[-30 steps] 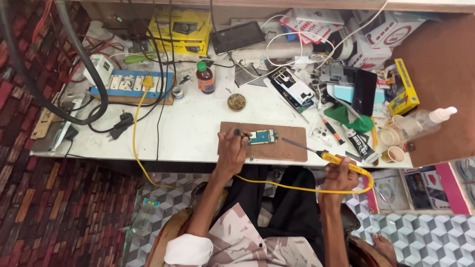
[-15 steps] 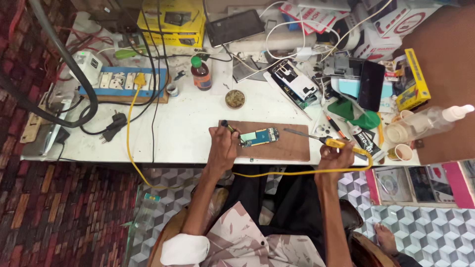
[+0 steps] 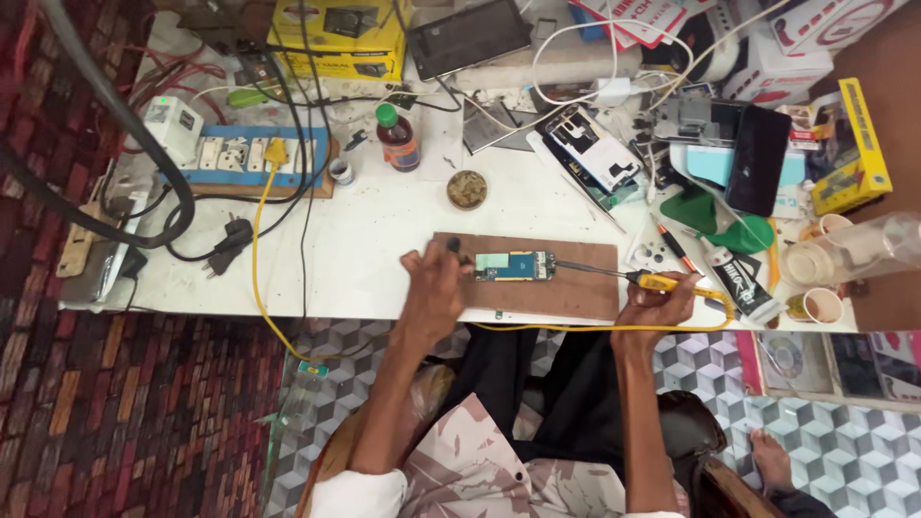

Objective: The person uses a soldering iron and a screwdriver to work on a small circuit board placed on a wooden mat. They repeatedly apply the soldering iron to various points on the board while holding it steady with the screwdriver.

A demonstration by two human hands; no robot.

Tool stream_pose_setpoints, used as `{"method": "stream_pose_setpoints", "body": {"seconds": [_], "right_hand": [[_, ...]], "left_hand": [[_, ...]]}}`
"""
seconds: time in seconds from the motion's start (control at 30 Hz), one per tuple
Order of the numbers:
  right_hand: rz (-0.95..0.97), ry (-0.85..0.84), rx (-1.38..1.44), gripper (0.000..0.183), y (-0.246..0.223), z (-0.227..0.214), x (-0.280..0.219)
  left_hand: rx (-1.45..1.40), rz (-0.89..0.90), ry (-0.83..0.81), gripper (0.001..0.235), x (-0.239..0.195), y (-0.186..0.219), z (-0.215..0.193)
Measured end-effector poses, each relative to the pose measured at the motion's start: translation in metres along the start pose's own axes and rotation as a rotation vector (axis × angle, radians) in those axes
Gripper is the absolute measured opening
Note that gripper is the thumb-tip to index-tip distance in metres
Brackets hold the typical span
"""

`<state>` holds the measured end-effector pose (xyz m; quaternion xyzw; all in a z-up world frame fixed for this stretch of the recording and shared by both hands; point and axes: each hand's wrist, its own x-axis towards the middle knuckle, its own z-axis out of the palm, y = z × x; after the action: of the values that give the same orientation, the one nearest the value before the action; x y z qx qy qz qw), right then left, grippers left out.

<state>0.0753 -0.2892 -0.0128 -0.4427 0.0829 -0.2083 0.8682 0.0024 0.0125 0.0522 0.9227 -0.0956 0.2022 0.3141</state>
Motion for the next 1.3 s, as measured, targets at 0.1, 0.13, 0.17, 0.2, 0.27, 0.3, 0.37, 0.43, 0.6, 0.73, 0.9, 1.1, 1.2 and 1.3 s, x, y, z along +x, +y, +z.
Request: {"method": "stream_pose_setpoints", "body": {"seconds": [0.1, 0.13, 0.17, 0.2, 0.27, 0.3, 0.37, 0.43, 0.6, 0.73, 0.9, 1.1, 1.2, 1.3], "right_hand": [[-0.007, 0.054, -0.055, 0.048, -0.001, -0.003, 0.002], [-0.009, 0.036, -0.043, 0.049, 0.001, -0.002, 0.002], [-0.012, 0.019, -0.03, 0.049, 0.002, -0.002, 0.001], [-0.025, 0.013, -0.037, 0.049, 0.004, -0.002, 0.0], [-0.055, 0.001, -0.049, 0.049, 0.006, -0.002, -0.001], [-0.05, 0.016, -0.036, 0.049, 0.008, -0.002, -0.001], [-0.044, 0.042, -0.016, 0.048, 0.008, -0.004, 0.002], [-0.066, 0.063, 0.028, 0.045, 0.01, -0.004, 0.005], [-0.043, 0.069, 0.082, 0.041, 0.014, -0.008, 0.005], [-0.034, 0.074, 0.09, 0.037, 0.016, -0.01, 0.007], [-0.054, 0.099, 0.089, 0.037, 0.022, -0.01, 0.009], [-0.06, 0.103, 0.079, 0.039, 0.019, -0.012, 0.009], [-0.064, 0.1, 0.068, 0.038, 0.018, -0.008, 0.008], [-0.061, 0.095, 0.075, 0.039, 0.014, -0.008, 0.01]], "left_hand": [[-0.046, -0.096, 0.029, 0.012, 0.005, 0.0, -0.007], [-0.104, -0.116, 0.076, 0.013, 0.007, 0.002, -0.008], [-0.162, -0.136, 0.123, 0.014, 0.008, 0.004, -0.009], [-0.178, -0.156, 0.138, 0.016, 0.008, 0.008, -0.008], [-0.211, -0.19, 0.169, 0.019, 0.013, 0.015, -0.004], [-0.216, -0.174, 0.146, 0.02, 0.015, 0.015, -0.004], [-0.237, -0.143, 0.102, 0.022, 0.02, 0.018, -0.001], [-0.209, -0.092, 0.085, 0.019, 0.024, 0.018, 0.0], [-0.152, -0.053, 0.055, 0.02, 0.023, 0.016, 0.005], [-0.159, -0.014, 0.076, 0.02, 0.024, 0.012, 0.008], [-0.179, -0.011, 0.1, 0.018, 0.02, 0.009, 0.007], [-0.134, 0.059, 0.098, 0.012, 0.017, 0.01, 0.013], [-0.12, 0.108, 0.104, 0.015, 0.018, 0.008, 0.014], [-0.121, 0.079, 0.11, 0.014, 0.018, 0.008, 0.016]]}}
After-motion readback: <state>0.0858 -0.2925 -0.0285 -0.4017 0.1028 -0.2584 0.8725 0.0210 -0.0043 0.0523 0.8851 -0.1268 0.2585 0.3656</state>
